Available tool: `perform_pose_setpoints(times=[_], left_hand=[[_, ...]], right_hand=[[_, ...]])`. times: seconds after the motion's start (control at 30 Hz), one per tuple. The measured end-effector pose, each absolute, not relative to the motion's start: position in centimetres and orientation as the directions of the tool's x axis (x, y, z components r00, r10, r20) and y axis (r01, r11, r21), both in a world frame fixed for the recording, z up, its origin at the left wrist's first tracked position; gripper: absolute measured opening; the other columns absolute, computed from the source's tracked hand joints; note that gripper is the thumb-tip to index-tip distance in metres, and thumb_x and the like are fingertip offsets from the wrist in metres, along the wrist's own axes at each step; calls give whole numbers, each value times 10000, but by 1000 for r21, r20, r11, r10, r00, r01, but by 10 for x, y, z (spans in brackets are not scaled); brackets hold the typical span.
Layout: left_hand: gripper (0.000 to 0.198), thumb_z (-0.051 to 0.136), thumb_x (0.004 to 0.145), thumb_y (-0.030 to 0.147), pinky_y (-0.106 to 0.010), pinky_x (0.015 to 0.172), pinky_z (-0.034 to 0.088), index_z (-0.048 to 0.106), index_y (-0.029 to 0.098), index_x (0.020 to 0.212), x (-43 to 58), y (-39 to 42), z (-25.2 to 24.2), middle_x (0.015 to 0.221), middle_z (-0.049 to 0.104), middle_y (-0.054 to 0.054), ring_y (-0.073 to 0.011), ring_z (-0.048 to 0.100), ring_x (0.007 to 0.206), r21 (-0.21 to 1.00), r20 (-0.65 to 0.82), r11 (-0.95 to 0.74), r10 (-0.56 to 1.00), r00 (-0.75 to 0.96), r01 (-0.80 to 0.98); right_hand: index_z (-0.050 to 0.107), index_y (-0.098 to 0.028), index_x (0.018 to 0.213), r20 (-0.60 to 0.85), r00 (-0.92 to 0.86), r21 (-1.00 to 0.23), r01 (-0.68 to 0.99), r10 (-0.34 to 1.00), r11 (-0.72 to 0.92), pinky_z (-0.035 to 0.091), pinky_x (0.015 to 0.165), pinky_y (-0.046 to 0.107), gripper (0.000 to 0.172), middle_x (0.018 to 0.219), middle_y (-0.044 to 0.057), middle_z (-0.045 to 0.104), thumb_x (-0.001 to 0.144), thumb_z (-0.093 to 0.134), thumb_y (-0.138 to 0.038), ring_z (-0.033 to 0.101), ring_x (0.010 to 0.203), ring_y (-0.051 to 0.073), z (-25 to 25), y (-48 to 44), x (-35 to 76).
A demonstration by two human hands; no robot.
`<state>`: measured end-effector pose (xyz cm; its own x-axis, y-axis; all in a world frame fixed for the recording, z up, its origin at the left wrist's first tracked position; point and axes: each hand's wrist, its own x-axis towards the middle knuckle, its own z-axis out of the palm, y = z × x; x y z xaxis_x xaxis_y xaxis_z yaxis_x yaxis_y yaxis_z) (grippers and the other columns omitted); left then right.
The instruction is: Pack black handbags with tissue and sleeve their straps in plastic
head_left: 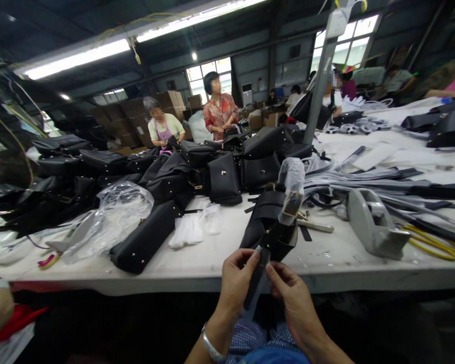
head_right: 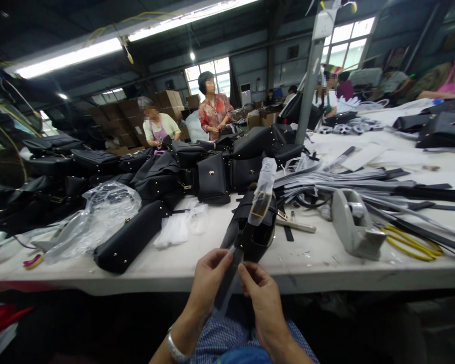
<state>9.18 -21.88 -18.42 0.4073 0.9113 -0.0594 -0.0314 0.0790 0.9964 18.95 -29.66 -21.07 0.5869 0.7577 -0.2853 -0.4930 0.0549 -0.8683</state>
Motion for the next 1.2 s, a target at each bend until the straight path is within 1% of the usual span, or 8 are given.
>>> perform_pose_setpoints(times=[0.1,0.2,0.33,0.47,0.57,0.87,1.03,1.2], left_hand=[[311,764,794,450,-255,695,468,728,146,850,89,-216,-185,784,703,-45,-164,612,746,997,-59,71,894,445,-10],[311,793,767,440,-249,692,470,715,150,849,90,-217,-187,793,694,-38,-153,604,735,981,-101,165,879,466,-98],[322,798,761,446,-247,680,474,692,156,850,95,-221,-189,797,678,-29,-142,594,713,945,-152,267,870,470,-187],[295,771,791,441,-237,653,449,700,156,820,95,-218,-183,747,675,-22,-140,584,691,990,-82,125,877,473,-61],[279,784,774,421,-235,647,436,712,152,775,94,-214,-175,712,661,-16,-143,574,687,1000,-22,19,885,465,10],[345,691,852,487,-254,729,454,720,155,943,83,-213,-187,826,681,-35,-160,584,774,994,-71,103,884,461,-46],[299,747,800,451,-276,719,458,731,156,842,82,-222,-194,803,702,-53,-197,609,782,995,-89,97,884,459,6],[189,707,843,372,-295,709,459,752,192,810,84,-224,-195,788,709,-53,-211,620,764,990,44,-88,936,349,111]], right_hand=[[761,-177,856,-287,594,-861,-503,751,69,350,473,207,425,636,-13,574,611,891,-499,435,555,104,-210,-296,190],[746,-174,811,-281,622,-861,-500,731,94,316,458,209,411,587,-32,526,598,898,-492,382,526,95,-214,-298,187],[719,-186,867,-250,642,-879,-464,725,108,330,478,224,418,563,-48,484,676,842,-537,381,520,103,-221,-302,184],[686,-175,772,-153,562,-953,-302,813,30,400,555,272,453,601,-14,530,776,721,-626,469,576,144,-215,-299,194],[685,-166,708,-120,556,-982,-188,823,-16,373,566,279,462,589,-13,526,752,743,-622,466,586,148,-206,-294,203],[718,-152,748,-182,571,-965,-261,801,-33,366,588,282,429,592,-17,554,704,796,-572,453,571,133,-201,-289,208],[709,-165,737,-169,578,-967,-253,799,-22,391,586,286,425,607,-5,574,694,799,-578,477,587,149,-204,-290,210],[700,-175,717,-88,536,-993,-115,840,-31,446,634,299,454,627,13,601,785,705,-624,538,638,176,-203,-290,218]])
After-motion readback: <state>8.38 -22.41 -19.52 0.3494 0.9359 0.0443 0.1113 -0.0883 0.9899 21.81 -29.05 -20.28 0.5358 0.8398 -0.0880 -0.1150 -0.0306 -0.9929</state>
